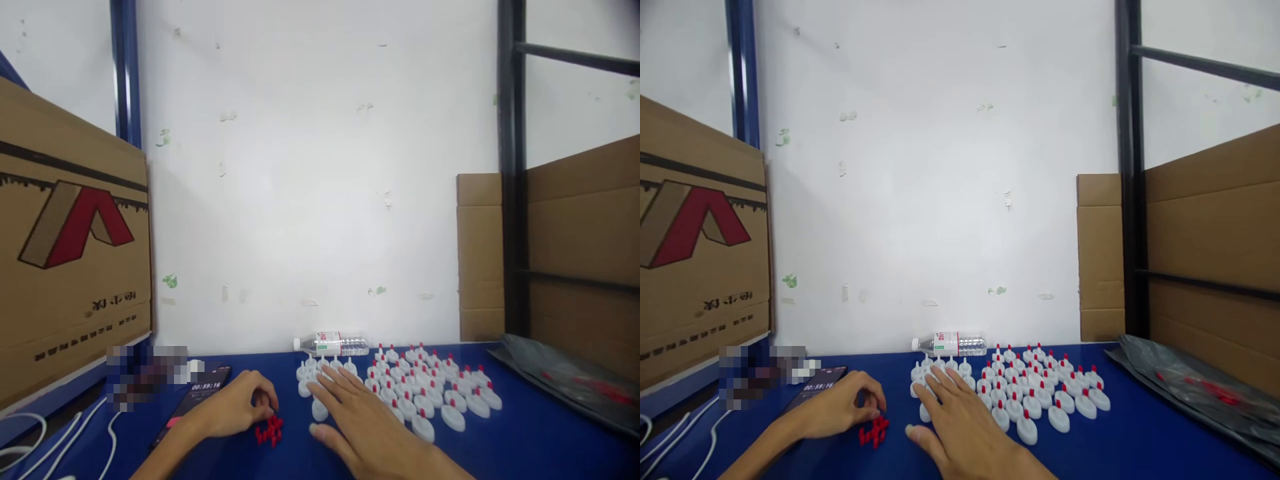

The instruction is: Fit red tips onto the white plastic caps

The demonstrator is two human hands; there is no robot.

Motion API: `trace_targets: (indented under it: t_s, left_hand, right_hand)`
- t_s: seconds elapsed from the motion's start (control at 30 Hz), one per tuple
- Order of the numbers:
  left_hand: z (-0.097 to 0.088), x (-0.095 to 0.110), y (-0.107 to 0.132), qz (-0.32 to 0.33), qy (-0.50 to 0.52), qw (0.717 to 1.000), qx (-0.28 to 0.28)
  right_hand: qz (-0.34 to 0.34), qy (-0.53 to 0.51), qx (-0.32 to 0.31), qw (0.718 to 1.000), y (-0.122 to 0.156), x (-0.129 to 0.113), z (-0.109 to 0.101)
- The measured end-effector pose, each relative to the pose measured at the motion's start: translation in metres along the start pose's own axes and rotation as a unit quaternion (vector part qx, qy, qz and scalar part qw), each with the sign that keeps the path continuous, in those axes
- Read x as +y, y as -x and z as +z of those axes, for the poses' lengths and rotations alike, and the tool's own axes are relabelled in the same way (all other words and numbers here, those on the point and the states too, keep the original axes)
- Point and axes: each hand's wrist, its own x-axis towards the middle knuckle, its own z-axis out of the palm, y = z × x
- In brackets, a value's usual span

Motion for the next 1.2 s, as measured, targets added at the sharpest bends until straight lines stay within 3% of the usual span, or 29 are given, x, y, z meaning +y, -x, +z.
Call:
trace_targets:
  t_s: [0.17, 0.33, 0.5, 0.77, 0.9, 1.2]
  left_hand:
    - [0.004, -0.003, -0.003, 0.007, -0.008, 1.0, 0.002]
    - [0.008, -0.009, -0.005, 0.007, 0.002, 1.0, 0.013]
    - [0.007, -0.001, -0.004, 0.006, 0.005, 1.0, 0.002]
    - [0.002, 0.013, 0.001, -0.009, -0.008, 1.0, -0.003]
    - [0.002, 0.016, 0.003, -0.015, -0.011, 1.0, -0.002]
    - [0.006, 0.02, 0.002, -0.012, -0.002, 1.0, -0.013]
  right_hand:
    - [-0.041, 0.018, -0.033, 0.998, 0.004, 0.003, 0.011]
    - [-0.107, 0.136, 0.046, 0.984, 0.005, 0.01, 0.038]
    - [-0.136, 0.223, 0.109, 0.959, -0.002, 0.015, 0.058]
    - [-0.221, 0.234, 0.153, 0.934, 0.001, 0.021, 0.069]
    - [-0.222, 0.248, 0.188, 0.924, 0.008, 0.018, 0.065]
    - [-0.214, 0.249, 0.142, 0.934, 0.003, 0.023, 0.073]
